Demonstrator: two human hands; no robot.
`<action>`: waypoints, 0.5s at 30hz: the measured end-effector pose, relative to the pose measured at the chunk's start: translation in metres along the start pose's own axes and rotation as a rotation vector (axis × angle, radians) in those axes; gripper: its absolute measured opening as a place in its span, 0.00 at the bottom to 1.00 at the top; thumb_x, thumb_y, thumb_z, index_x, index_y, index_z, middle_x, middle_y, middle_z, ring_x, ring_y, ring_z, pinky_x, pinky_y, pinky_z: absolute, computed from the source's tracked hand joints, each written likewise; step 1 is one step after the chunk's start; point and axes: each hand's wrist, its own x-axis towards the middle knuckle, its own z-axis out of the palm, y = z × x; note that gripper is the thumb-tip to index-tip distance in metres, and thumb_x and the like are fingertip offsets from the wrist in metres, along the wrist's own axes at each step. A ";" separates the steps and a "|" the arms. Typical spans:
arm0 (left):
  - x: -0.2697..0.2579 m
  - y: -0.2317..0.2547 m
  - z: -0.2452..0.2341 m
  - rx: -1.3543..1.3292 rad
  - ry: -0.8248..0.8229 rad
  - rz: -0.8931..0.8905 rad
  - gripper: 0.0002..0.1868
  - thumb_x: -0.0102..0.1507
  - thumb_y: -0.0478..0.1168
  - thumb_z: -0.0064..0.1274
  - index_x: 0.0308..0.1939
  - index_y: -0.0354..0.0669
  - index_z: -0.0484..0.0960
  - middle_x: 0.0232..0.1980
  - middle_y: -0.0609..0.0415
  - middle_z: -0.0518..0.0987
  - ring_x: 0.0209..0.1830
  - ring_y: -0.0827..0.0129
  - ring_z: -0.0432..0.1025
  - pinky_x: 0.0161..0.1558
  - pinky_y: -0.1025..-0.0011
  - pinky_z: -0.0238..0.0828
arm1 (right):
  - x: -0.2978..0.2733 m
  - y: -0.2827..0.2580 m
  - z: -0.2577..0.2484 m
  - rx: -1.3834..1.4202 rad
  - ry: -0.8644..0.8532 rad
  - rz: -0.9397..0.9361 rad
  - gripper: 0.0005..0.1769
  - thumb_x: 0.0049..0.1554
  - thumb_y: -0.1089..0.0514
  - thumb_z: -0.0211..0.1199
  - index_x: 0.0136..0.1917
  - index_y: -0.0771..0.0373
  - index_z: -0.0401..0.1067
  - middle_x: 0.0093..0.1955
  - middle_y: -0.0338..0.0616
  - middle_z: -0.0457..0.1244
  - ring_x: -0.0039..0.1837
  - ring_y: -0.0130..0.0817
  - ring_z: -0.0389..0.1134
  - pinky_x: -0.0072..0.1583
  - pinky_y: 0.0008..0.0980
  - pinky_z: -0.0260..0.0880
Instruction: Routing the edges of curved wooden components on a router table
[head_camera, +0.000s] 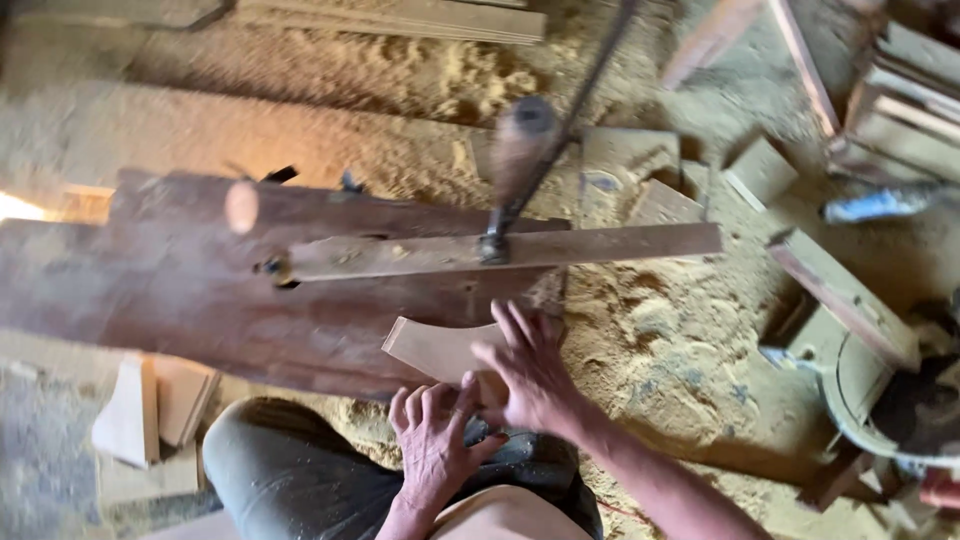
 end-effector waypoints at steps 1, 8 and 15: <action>0.006 0.002 0.005 -0.001 -0.012 0.021 0.45 0.50 0.76 0.59 0.64 0.59 0.76 0.51 0.54 0.73 0.52 0.55 0.66 0.64 0.46 0.55 | 0.004 0.011 0.001 0.003 0.013 0.021 0.41 0.46 0.34 0.71 0.65 0.52 0.61 0.83 0.66 0.41 0.83 0.63 0.43 0.76 0.69 0.41; 0.027 0.011 0.011 -0.076 -0.089 0.103 0.44 0.56 0.70 0.62 0.70 0.58 0.69 0.60 0.47 0.71 0.57 0.52 0.65 0.55 0.51 0.63 | -0.010 0.049 -0.023 -0.093 0.128 0.006 0.54 0.40 0.10 0.58 0.63 0.51 0.65 0.60 0.53 0.57 0.63 0.49 0.57 0.65 0.62 0.53; 0.055 0.032 0.018 -0.008 -0.339 0.418 0.64 0.41 0.73 0.75 0.74 0.57 0.64 0.78 0.41 0.59 0.78 0.39 0.50 0.71 0.24 0.35 | -0.084 0.042 -0.033 -0.120 -0.006 0.077 0.45 0.22 0.28 0.74 0.51 0.49 0.71 0.55 0.41 0.61 0.64 0.46 0.59 0.67 0.55 0.45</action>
